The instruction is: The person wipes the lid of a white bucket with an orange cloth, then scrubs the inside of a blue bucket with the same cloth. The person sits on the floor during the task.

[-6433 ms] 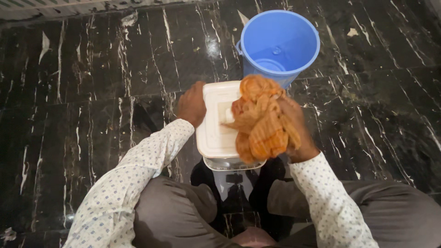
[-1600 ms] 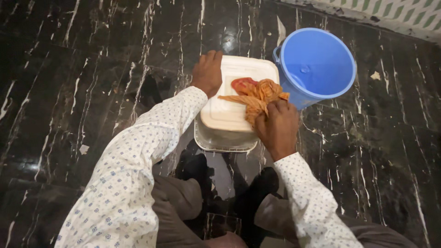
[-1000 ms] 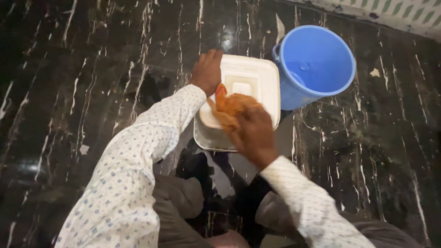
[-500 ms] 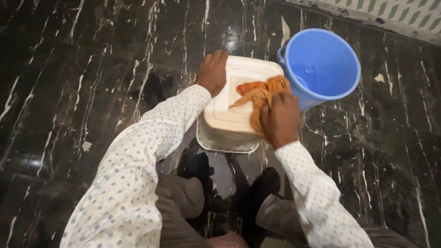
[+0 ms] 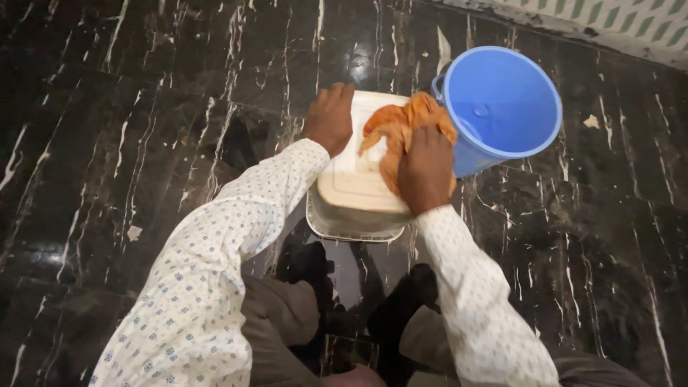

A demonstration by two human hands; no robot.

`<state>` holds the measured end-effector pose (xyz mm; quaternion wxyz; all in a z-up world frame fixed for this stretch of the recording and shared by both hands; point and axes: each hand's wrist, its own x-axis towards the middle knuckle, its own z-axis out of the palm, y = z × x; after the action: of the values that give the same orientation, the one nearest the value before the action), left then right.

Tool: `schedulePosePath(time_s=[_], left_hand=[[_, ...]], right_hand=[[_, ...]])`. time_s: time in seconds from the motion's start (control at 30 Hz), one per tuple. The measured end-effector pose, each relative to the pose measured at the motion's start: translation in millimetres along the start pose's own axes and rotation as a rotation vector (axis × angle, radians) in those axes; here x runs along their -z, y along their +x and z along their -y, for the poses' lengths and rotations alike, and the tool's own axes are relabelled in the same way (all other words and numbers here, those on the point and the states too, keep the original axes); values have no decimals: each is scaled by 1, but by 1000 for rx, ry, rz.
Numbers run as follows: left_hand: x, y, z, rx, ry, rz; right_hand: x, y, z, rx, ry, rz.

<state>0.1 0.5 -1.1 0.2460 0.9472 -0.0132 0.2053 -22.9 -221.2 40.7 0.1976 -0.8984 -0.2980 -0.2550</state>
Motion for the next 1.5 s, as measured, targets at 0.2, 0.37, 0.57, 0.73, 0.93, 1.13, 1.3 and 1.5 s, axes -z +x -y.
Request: schedulePosePath(time_s=[0.2, 0.37, 0.57, 0.73, 0.93, 1.13, 1.3, 1.5], left_hand=[[-6, 2, 2, 1, -14, 7], [-10, 1, -4, -33, -45, 5], [-3, -2, -3, 36, -174, 80], [5, -1, -2, 25, -222, 19], [10, -2, 8, 25, -416, -62], [20, -4, 21, 11, -489, -13], [32, -5, 43, -61, -454, -19], [59, -11, 63, -26, -415, 1]], right_hand=[[73, -54, 20, -14, 186, 88], [93, -99, 17, -292, 442, -23], [29, -167, -45, -918, 726, -21], [-66, -232, -98, -1071, 825, 195], [-109, -254, -92, -1410, 1588, 353], [-112, -248, -81, -1524, 1548, 382], [-109, -241, -80, -1613, 1578, 433], [-128, -243, -94, -1514, 1529, 500]])
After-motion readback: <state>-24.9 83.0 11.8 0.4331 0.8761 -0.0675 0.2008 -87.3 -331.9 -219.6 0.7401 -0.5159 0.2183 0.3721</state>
